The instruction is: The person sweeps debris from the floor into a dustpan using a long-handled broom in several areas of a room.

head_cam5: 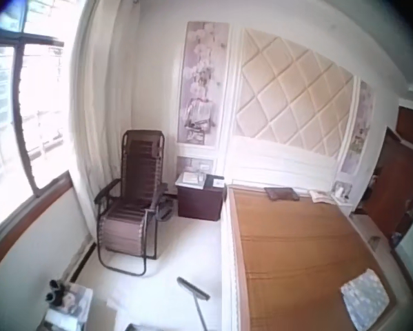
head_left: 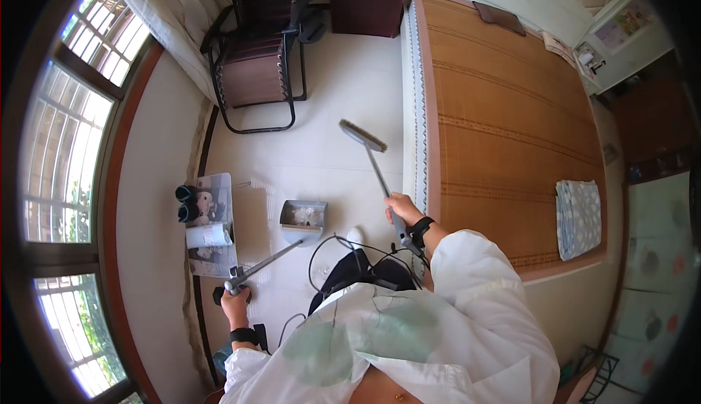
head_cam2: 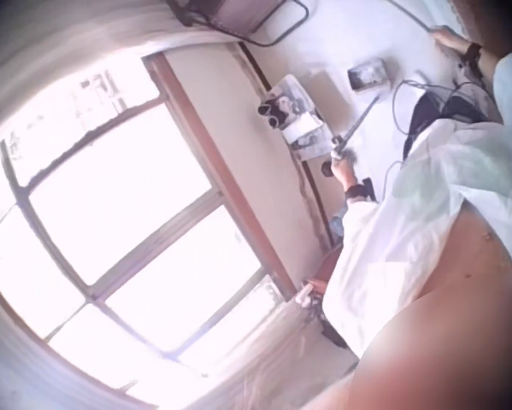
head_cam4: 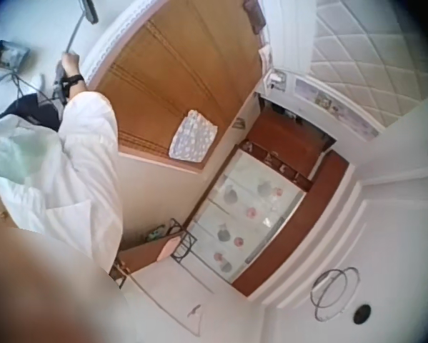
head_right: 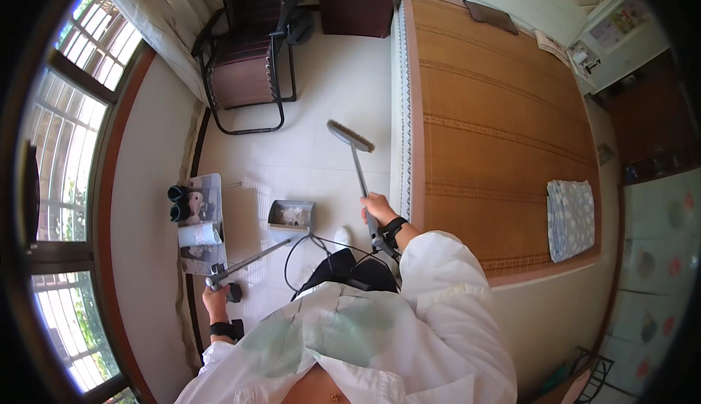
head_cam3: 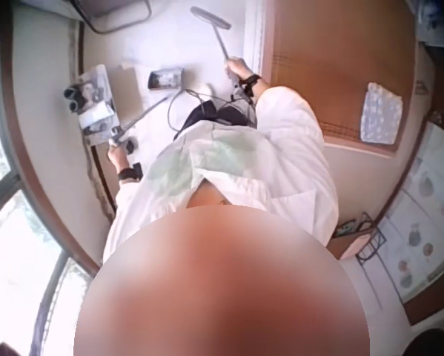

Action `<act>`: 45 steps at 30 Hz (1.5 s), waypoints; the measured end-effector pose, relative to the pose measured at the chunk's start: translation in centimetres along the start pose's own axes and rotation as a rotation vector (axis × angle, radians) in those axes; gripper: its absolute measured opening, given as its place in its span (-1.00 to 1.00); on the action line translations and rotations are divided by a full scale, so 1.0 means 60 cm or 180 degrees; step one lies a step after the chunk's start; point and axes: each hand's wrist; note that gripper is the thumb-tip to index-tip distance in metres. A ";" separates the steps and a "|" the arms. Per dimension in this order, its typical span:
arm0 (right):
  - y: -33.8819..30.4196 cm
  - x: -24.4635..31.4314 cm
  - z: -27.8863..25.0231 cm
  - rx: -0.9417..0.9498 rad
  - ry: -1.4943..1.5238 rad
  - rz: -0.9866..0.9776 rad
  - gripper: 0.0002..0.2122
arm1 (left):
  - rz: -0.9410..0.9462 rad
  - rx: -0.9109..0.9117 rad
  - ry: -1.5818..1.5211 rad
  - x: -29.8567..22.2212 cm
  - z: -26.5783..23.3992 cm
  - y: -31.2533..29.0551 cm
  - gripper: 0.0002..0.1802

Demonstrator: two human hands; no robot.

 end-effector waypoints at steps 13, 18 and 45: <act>0.413 0.137 -0.011 -0.0514 0.1027 0.0286 -0.93 | -0.0526 -0.0203 0.0454 -0.145 0.056 0.062 -0.81; 0.299 0.193 -0.030 0.0591 0.0905 0.0941 -0.86 | -0.0949 -0.0510 0.0355 -0.202 0.116 0.094 -0.81; 0.914 0.692 0.018 -0.0487 -0.3012 -0.0018 -0.52 | -0.2790 -0.1974 -0.0232 -0.303 0.270 0.022 -0.84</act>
Point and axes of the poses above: each hand's wrist, its own y-axis towards the middle knuckle, its own z-axis out of the palm, x = y × z, and after that the axes turned 12 degrees about z, right-handed
